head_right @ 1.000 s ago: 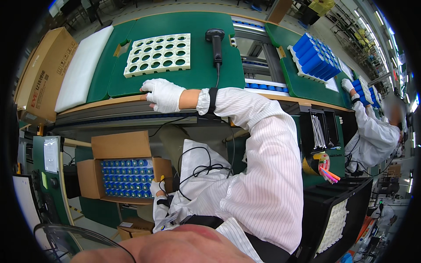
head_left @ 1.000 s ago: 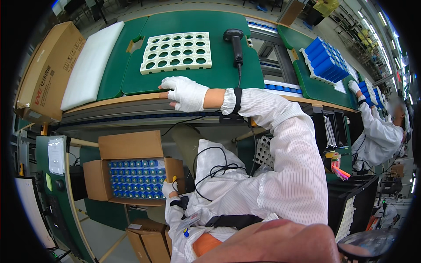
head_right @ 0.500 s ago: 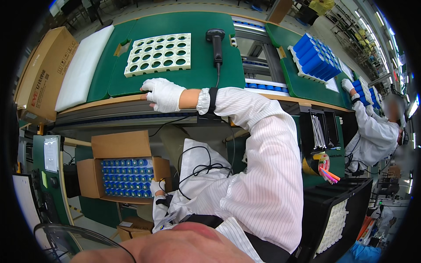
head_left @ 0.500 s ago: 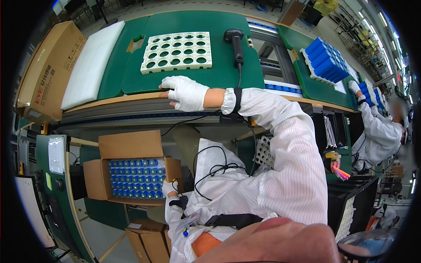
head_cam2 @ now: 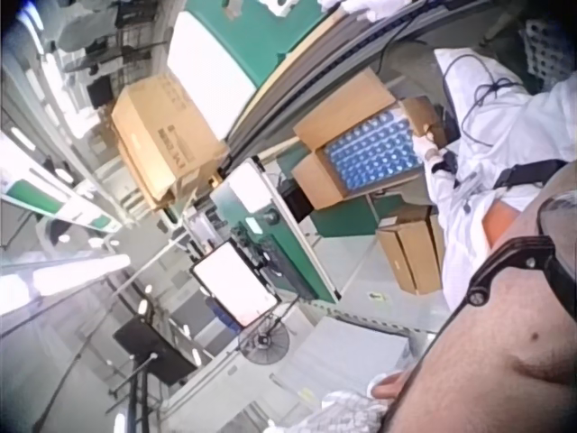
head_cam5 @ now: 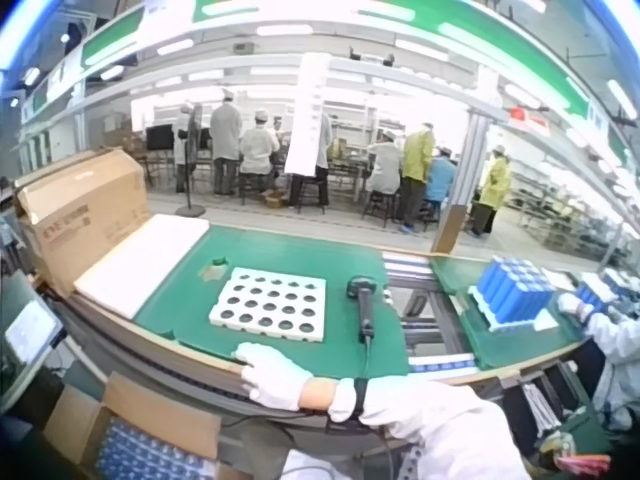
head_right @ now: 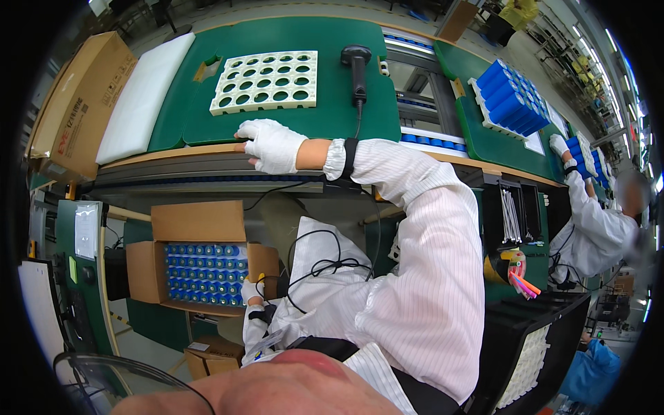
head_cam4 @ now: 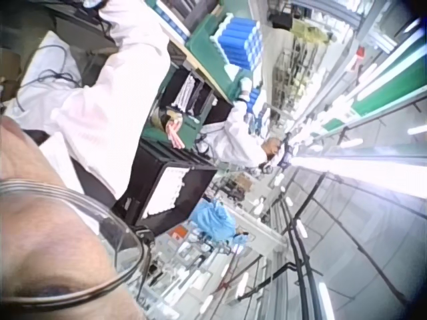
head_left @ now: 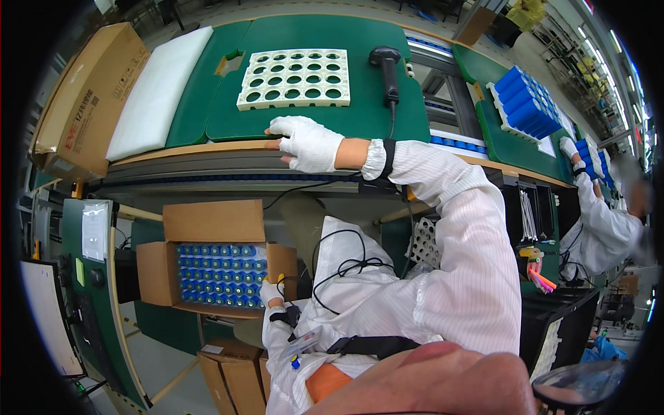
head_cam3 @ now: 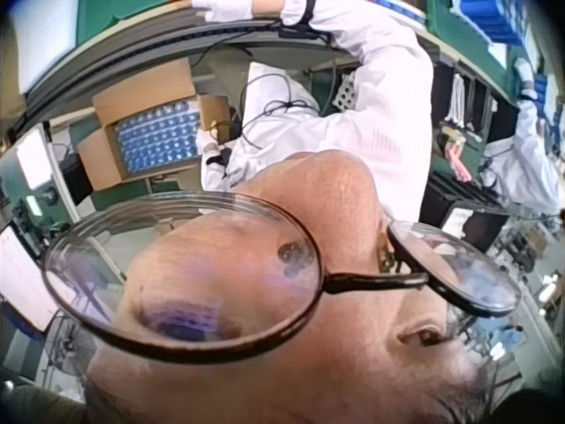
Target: Scan the barcode of each battery cell and place it into a tray or box for manufacturing assembly.
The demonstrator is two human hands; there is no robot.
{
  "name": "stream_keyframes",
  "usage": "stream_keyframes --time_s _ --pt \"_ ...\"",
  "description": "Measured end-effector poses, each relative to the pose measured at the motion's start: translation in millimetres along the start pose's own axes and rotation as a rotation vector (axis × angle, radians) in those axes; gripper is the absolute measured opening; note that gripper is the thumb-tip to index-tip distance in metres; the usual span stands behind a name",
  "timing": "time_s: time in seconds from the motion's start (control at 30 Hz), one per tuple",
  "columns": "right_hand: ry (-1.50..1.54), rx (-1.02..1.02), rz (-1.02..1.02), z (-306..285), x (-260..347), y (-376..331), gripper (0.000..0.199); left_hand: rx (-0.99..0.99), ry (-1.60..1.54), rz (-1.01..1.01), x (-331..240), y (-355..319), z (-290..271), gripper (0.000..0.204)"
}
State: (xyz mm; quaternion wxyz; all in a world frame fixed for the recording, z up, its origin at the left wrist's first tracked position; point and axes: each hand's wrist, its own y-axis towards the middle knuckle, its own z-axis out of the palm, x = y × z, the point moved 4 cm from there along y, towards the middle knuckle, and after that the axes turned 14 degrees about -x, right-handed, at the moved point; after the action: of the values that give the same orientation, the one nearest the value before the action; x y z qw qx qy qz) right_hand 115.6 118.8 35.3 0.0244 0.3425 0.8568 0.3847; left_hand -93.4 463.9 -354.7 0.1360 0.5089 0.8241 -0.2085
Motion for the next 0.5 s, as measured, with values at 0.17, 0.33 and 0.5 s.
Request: stream_keyframes --time_s 0.17,0.33,0.5 --pt "0.012 -0.004 -0.001 0.8 0.2 0.5 0.039 -0.006 0.04 -0.026 -3.9 -2.8 -3.6 0.047" --pt "-0.013 0.028 0.023 2.0 0.0 0.8 0.039 -0.038 0.067 -0.042 -2.2 -2.2 -1.8 0.043" --pt "-0.033 0.056 0.019 2.6 -0.1 0.8 0.043 -0.024 0.07 -0.085 5.3 2.4 5.9 0.048"
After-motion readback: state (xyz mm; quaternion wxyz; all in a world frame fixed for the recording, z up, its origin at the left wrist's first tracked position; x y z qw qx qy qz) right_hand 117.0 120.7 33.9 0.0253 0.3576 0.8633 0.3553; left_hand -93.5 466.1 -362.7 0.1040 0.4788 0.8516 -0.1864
